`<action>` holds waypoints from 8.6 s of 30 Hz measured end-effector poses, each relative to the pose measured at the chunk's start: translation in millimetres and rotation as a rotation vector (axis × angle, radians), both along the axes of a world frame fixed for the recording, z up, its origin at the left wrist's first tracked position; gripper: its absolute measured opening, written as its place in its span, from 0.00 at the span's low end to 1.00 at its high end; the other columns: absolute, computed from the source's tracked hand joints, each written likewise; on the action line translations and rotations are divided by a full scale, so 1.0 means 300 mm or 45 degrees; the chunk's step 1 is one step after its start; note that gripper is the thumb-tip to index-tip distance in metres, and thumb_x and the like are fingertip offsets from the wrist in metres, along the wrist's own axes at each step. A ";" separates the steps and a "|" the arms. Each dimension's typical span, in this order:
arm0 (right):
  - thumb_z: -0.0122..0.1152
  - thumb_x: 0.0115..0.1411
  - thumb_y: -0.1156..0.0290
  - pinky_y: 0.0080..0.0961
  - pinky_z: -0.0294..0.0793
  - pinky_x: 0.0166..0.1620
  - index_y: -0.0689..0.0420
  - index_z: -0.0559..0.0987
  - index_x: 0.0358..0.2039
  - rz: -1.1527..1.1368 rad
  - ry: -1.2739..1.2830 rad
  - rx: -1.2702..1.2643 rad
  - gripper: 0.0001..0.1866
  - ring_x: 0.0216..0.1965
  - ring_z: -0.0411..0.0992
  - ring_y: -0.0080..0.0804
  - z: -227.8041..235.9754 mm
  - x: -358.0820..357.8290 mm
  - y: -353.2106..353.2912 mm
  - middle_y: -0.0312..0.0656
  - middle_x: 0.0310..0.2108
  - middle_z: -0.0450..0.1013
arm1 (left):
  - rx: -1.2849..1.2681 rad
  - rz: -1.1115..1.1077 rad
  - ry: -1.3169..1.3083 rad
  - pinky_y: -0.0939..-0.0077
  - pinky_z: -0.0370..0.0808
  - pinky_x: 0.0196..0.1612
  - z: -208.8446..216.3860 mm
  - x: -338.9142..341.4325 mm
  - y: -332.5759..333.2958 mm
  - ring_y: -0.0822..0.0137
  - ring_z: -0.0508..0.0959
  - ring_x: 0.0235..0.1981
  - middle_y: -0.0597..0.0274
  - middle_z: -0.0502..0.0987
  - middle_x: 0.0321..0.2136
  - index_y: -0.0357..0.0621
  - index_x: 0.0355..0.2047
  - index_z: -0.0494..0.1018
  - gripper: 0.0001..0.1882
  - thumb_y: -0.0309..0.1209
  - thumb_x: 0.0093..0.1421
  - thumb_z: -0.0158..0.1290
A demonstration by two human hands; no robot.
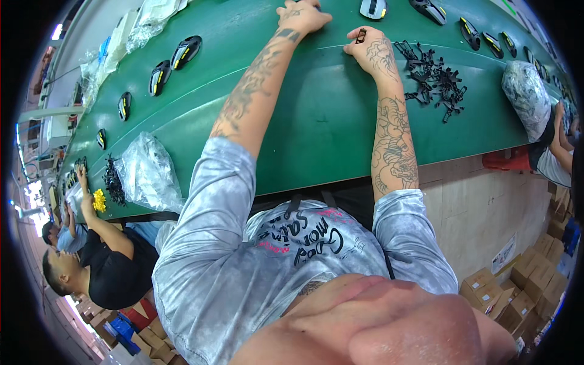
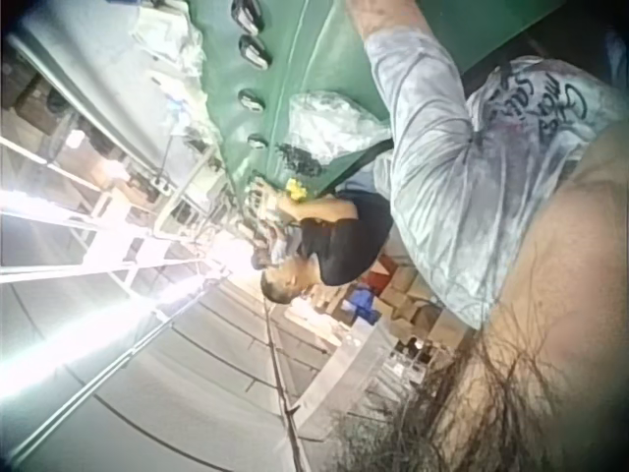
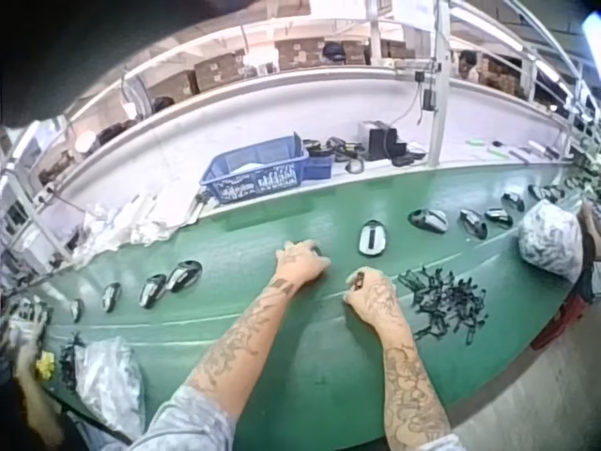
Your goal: The person assembles small plastic components by hand, then places the assembled components into individual packaging bags.
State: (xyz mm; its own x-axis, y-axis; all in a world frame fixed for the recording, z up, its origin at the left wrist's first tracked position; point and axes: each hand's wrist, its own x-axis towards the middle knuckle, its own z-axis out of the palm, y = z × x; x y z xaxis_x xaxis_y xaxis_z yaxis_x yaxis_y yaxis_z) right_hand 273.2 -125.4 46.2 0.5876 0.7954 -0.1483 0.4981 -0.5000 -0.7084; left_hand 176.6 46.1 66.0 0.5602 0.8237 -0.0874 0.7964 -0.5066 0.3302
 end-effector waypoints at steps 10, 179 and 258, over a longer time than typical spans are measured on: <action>0.64 0.62 0.72 0.36 0.76 0.53 0.56 0.79 0.48 0.213 -0.305 0.397 0.14 0.46 0.78 0.46 -0.106 -0.051 0.063 0.47 0.41 0.79 | 0.127 0.062 -0.733 0.49 0.76 0.56 -0.133 -0.403 0.106 0.41 0.79 0.51 0.38 0.78 0.50 0.34 0.72 0.51 0.48 0.30 0.56 0.63; 0.73 0.58 0.73 0.28 0.75 0.54 0.64 0.69 0.60 0.275 0.556 0.810 0.32 0.49 0.74 0.30 -0.051 -0.315 0.100 0.44 0.47 0.74 | -1.391 -0.005 -1.890 0.61 0.85 0.53 -0.214 -0.552 -0.255 0.59 0.81 0.50 0.47 0.76 0.53 0.27 0.64 0.64 0.23 0.18 0.69 0.49; 0.59 0.65 0.73 0.43 0.77 0.50 0.66 0.64 0.50 -0.333 -0.196 0.939 0.19 0.45 0.80 0.54 -0.057 0.059 0.017 0.57 0.42 0.80 | 0.339 0.134 -0.131 0.53 0.71 0.61 -0.080 0.273 -0.045 0.40 0.73 0.59 0.30 0.69 0.60 0.22 0.64 0.62 0.56 0.67 0.57 0.54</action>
